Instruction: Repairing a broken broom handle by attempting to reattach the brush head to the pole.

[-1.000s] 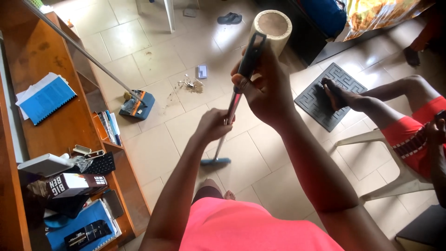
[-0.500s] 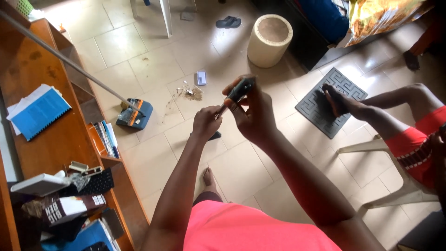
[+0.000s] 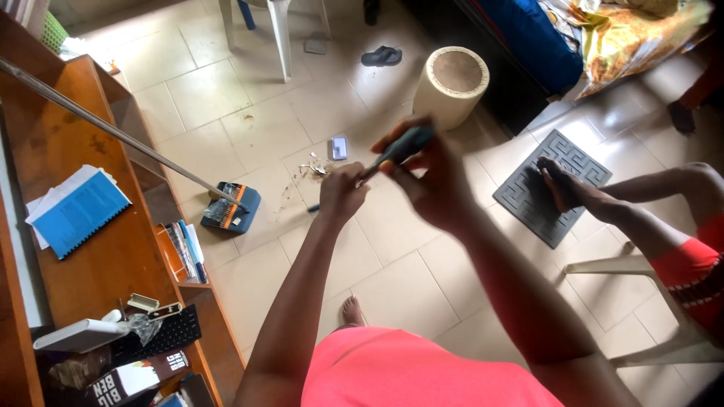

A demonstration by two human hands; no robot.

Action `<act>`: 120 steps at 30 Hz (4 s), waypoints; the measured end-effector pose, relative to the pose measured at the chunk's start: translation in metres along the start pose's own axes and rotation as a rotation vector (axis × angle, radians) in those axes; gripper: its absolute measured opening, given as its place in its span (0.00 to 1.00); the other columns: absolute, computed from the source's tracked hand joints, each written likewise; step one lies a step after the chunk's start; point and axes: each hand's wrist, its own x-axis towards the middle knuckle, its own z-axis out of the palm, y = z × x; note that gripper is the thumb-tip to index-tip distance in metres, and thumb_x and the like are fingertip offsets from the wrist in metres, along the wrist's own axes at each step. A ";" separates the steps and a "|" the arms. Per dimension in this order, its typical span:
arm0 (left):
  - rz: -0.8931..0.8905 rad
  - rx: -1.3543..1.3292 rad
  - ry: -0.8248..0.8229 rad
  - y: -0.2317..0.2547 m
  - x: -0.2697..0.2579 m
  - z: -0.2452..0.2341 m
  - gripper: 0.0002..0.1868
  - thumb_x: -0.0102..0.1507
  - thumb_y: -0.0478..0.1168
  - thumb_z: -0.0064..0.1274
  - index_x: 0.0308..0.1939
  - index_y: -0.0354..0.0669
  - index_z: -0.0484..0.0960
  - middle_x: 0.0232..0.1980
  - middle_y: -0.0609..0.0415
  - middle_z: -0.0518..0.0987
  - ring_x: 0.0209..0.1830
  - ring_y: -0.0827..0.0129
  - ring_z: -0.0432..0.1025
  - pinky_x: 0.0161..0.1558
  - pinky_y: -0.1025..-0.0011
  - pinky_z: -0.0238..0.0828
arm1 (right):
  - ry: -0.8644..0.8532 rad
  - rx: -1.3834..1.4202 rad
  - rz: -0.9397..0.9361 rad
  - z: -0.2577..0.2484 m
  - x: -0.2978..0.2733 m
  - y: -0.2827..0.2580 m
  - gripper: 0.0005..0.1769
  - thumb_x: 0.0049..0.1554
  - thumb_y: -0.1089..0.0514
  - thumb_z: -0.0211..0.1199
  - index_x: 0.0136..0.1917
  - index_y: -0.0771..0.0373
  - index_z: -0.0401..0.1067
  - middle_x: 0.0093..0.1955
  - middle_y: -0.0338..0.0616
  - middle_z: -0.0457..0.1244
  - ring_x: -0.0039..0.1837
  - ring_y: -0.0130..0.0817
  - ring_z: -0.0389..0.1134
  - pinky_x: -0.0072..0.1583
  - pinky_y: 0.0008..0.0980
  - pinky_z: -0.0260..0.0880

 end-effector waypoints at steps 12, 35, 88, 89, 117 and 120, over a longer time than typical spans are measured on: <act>0.021 -0.065 -0.337 -0.005 0.021 -0.035 0.06 0.55 0.38 0.61 0.36 0.46 0.83 0.29 0.54 0.82 0.31 0.63 0.77 0.37 0.62 0.74 | 0.047 -0.174 -0.116 0.005 0.077 0.009 0.16 0.68 0.64 0.62 0.64 0.61 0.58 0.49 0.46 0.70 0.56 0.33 0.78 0.54 0.29 0.83; -0.107 0.114 -0.018 -0.059 0.102 0.025 0.04 0.63 0.34 0.56 0.40 0.47 0.80 0.35 0.51 0.83 0.35 0.56 0.80 0.36 0.58 0.78 | 0.153 -0.035 -0.119 0.022 0.084 0.088 0.14 0.69 0.60 0.61 0.64 0.59 0.59 0.56 0.45 0.69 0.59 0.33 0.76 0.49 0.24 0.80; -0.262 0.183 -0.029 0.025 0.226 0.071 0.06 0.60 0.29 0.53 0.34 0.41 0.84 0.33 0.45 0.84 0.33 0.54 0.80 0.37 0.57 0.77 | -0.035 0.148 -0.185 -0.129 0.153 0.180 0.16 0.68 0.63 0.61 0.64 0.60 0.57 0.57 0.48 0.67 0.61 0.35 0.74 0.51 0.29 0.79; -0.258 0.172 -0.090 0.035 0.226 0.064 0.07 0.59 0.28 0.52 0.34 0.42 0.84 0.33 0.45 0.83 0.33 0.55 0.80 0.37 0.57 0.77 | -0.044 0.105 -0.201 -0.135 0.157 0.175 0.16 0.69 0.63 0.61 0.64 0.59 0.57 0.57 0.48 0.68 0.61 0.35 0.75 0.51 0.29 0.79; -0.145 0.139 0.058 -0.053 0.237 0.103 0.07 0.60 0.28 0.49 0.33 0.40 0.82 0.37 0.47 0.82 0.38 0.52 0.78 0.40 0.56 0.76 | 0.021 0.156 -0.080 -0.072 0.166 0.219 0.16 0.66 0.65 0.65 0.62 0.62 0.61 0.56 0.45 0.70 0.58 0.33 0.75 0.53 0.28 0.79; -0.151 0.143 0.086 -0.056 0.245 0.093 0.08 0.59 0.27 0.49 0.32 0.40 0.82 0.38 0.47 0.83 0.39 0.50 0.78 0.41 0.55 0.76 | 0.032 0.156 -0.071 -0.067 0.176 0.217 0.17 0.65 0.65 0.65 0.62 0.63 0.61 0.56 0.45 0.70 0.58 0.33 0.75 0.55 0.29 0.79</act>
